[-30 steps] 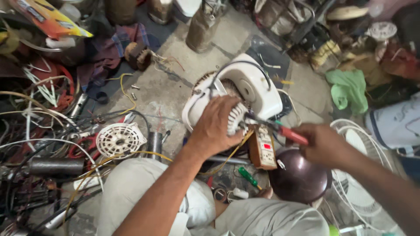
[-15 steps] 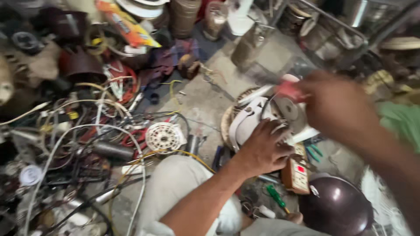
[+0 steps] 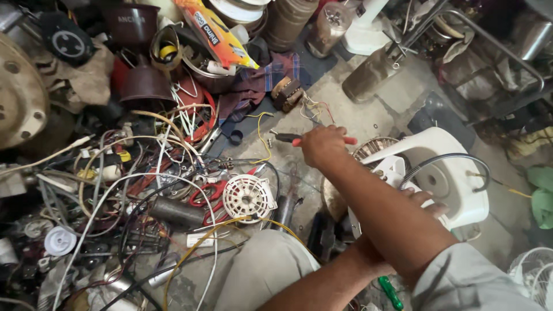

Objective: The person disassembles a white fan motor housing using pliers and a screwdriver. They remove the top cover, manipulate internal wires, and detach the motor assembly from the base.

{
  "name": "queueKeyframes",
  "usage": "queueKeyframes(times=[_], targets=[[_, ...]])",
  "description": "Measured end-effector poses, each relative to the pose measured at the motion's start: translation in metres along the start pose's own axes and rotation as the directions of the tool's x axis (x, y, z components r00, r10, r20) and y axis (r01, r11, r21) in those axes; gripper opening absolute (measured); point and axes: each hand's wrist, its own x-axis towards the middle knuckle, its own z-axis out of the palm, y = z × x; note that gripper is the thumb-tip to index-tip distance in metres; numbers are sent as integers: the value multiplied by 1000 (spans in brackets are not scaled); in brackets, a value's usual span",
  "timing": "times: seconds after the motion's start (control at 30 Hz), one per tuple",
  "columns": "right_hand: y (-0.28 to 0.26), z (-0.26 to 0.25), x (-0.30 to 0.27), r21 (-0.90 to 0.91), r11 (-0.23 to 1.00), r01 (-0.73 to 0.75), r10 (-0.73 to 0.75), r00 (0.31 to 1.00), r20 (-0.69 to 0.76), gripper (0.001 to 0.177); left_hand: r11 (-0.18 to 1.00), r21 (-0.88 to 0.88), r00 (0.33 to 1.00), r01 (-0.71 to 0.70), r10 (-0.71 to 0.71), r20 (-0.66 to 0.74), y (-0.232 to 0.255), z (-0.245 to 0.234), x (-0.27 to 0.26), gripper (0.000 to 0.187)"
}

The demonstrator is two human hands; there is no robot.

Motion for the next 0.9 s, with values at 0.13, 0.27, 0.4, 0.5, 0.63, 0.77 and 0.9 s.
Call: queueKeyframes(times=[0.13,0.27,0.4,0.5,0.63,0.77,0.9], targets=[[14,-23,-16,47,999,-24,28,995,-95,32,994,-108,1000,-28,29,7,-1,5,2,49],[48,-69,-71,403,915,-3,80,981,-175,30,990,-131,995,59,-48,89,6,-2,13,38],[123,-38,-196,721,657,223,60,937,-345,45,986,44,980,-161,155,122,12,-20,19,32],[169,61,-320,957,248,150,-46,989,-143,42,993,8,992,-115,114,58,15,-22,26,75],[145,220,-420,959,283,31,-8,1000,-30,38,981,33,975,-193,189,114,26,-24,24,31],[106,288,-433,919,369,-137,191,979,69,38,977,89,972,-194,179,151,37,-25,29,30],[88,303,-445,934,347,-86,245,970,-2,38,990,27,983,-136,131,128,40,-21,32,27]])
